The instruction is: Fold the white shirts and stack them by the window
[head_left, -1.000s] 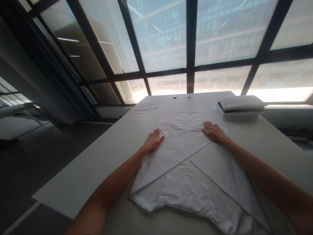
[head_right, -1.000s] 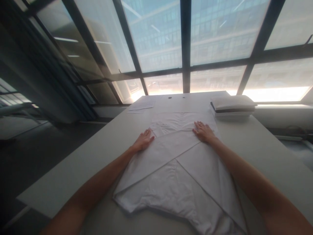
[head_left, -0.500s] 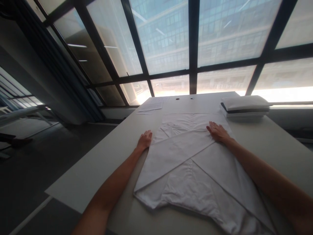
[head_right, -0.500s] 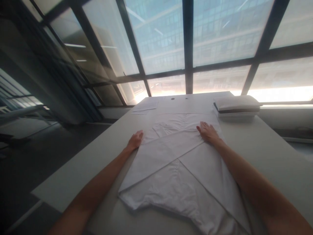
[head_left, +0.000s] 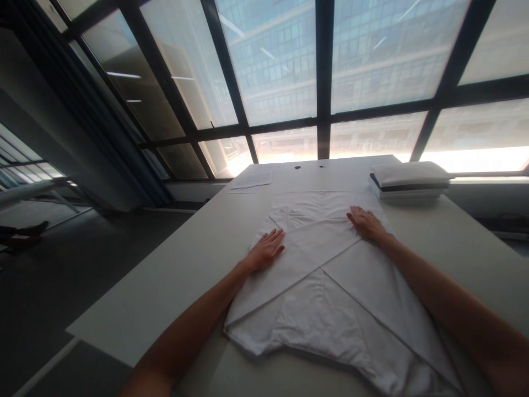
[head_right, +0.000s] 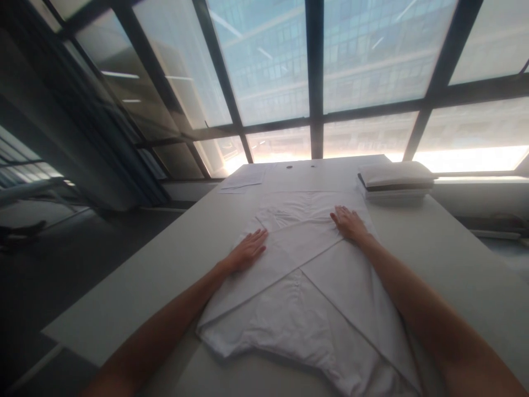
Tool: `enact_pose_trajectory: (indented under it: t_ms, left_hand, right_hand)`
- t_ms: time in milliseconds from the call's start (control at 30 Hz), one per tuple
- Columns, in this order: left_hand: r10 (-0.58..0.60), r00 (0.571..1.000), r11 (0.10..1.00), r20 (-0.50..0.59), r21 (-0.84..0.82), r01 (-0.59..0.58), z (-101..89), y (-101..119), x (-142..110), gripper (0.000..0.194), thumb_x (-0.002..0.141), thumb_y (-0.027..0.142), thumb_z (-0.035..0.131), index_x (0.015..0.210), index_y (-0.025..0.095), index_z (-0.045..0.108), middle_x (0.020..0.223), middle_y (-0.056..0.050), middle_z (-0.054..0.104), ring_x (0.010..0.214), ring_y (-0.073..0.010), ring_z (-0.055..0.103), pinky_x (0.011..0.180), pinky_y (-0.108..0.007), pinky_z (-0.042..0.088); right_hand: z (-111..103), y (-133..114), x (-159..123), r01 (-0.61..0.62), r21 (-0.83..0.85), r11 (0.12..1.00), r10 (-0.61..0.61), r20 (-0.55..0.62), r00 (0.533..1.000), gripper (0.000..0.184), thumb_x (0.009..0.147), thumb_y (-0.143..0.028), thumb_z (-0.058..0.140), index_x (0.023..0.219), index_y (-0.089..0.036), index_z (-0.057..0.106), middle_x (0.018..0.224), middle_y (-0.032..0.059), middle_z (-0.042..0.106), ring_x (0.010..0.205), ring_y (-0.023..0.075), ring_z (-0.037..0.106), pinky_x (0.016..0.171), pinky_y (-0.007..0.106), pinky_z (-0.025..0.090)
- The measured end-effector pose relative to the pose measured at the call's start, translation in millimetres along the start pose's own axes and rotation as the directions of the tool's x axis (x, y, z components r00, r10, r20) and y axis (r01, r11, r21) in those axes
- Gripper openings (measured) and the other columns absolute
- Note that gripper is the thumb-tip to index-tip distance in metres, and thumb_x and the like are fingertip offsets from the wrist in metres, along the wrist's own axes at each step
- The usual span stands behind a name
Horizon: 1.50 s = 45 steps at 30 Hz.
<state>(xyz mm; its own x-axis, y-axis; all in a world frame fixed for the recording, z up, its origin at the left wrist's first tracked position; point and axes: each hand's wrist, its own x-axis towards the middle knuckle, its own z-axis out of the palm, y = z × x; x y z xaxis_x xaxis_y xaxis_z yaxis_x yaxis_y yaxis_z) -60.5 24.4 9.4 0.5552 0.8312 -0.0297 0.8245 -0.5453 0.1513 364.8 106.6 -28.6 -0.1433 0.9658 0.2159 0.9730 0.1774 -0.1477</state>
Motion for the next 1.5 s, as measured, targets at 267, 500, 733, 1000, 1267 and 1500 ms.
enact_pose_trajectory:
  t_ms: [267,500,733,1000,1267,1500]
  left_hand:
    - [-0.022,1.0,1.0,-0.005,0.002,0.022,1.0,-7,1,0.066,0.107,0.055,0.016,0.162,0.018,0.021,0.167,-0.007,0.017,0.155,-0.0204,0.009,0.125,-0.041,0.009]
    - [-0.023,1.0,1.0,-0.01,0.014,0.023,1.4,-7,1,0.067,0.106,0.056,0.016,0.162,0.018,0.021,0.167,-0.006,0.018,0.155,-0.0208,0.011,0.125,-0.041,0.01]
    - [-0.016,1.0,0.999,-0.008,0.029,0.016,1.4,-8,2,0.067,0.106,0.056,0.017,0.162,0.018,0.021,0.167,-0.006,0.018,0.155,-0.0218,0.01,0.125,-0.043,0.011]
    - [-0.007,1.0,0.999,-0.022,0.033,0.008,2.0,-10,3,0.066,0.106,0.056,0.019,0.161,0.021,0.023,0.166,-0.005,0.019,0.155,-0.0229,0.012,0.125,-0.045,0.013]
    - [-0.016,1.0,0.999,-0.017,0.031,0.016,3.8,-12,4,0.068,0.105,0.057,0.019,0.161,0.018,0.024,0.167,-0.006,0.018,0.155,-0.0233,0.013,0.125,-0.046,0.012]
    - [-0.004,1.0,0.999,-0.02,0.037,0.005,1.6,-11,4,0.067,0.105,0.058,0.019,0.161,0.021,0.026,0.166,-0.005,0.021,0.154,-0.0236,0.015,0.125,-0.046,0.014]
  right_hand:
    - [-1,-1,-2,-0.002,0.002,1.0,0.002,0.005,1.0,0.067,0.105,-0.047,0.009,0.154,-0.011,0.039,0.158,0.0147,0.04,0.149,0.026,0.031,0.119,0.049,0.026]
    - [-7,-6,-5,-0.042,-0.058,0.997,0.046,0.076,0.996,0.065,0.105,-0.049,0.017,0.157,-0.013,0.033,0.164,0.0137,0.029,0.151,0.0293,0.025,0.118,0.057,0.022]
    - [-11,2,-9,-0.271,-0.03,0.962,0.267,-0.107,0.958,0.06,0.105,-0.037,0.018,0.15,-0.007,0.044,0.152,0.0231,0.046,0.144,0.0301,0.037,0.115,0.051,0.03]
    - [-31,-16,-7,0.044,-0.019,0.999,-0.046,-0.114,0.992,0.056,0.104,-0.034,0.025,0.152,-0.01,0.042,0.161,0.0171,0.033,0.152,0.0291,0.022,0.12,0.054,0.022]
    - [-22,-95,-30,0.449,0.113,0.886,-0.456,0.047,0.889,0.068,0.105,-0.056,0.022,0.159,-0.018,0.029,0.166,0.0128,0.019,0.154,0.0257,0.012,0.122,0.051,0.015]
    - [-16,-55,-22,0.179,0.03,0.983,-0.181,0.151,0.972,0.069,0.104,-0.054,0.021,0.159,-0.013,0.03,0.165,0.0149,0.022,0.154,0.0262,0.014,0.123,0.05,0.012]
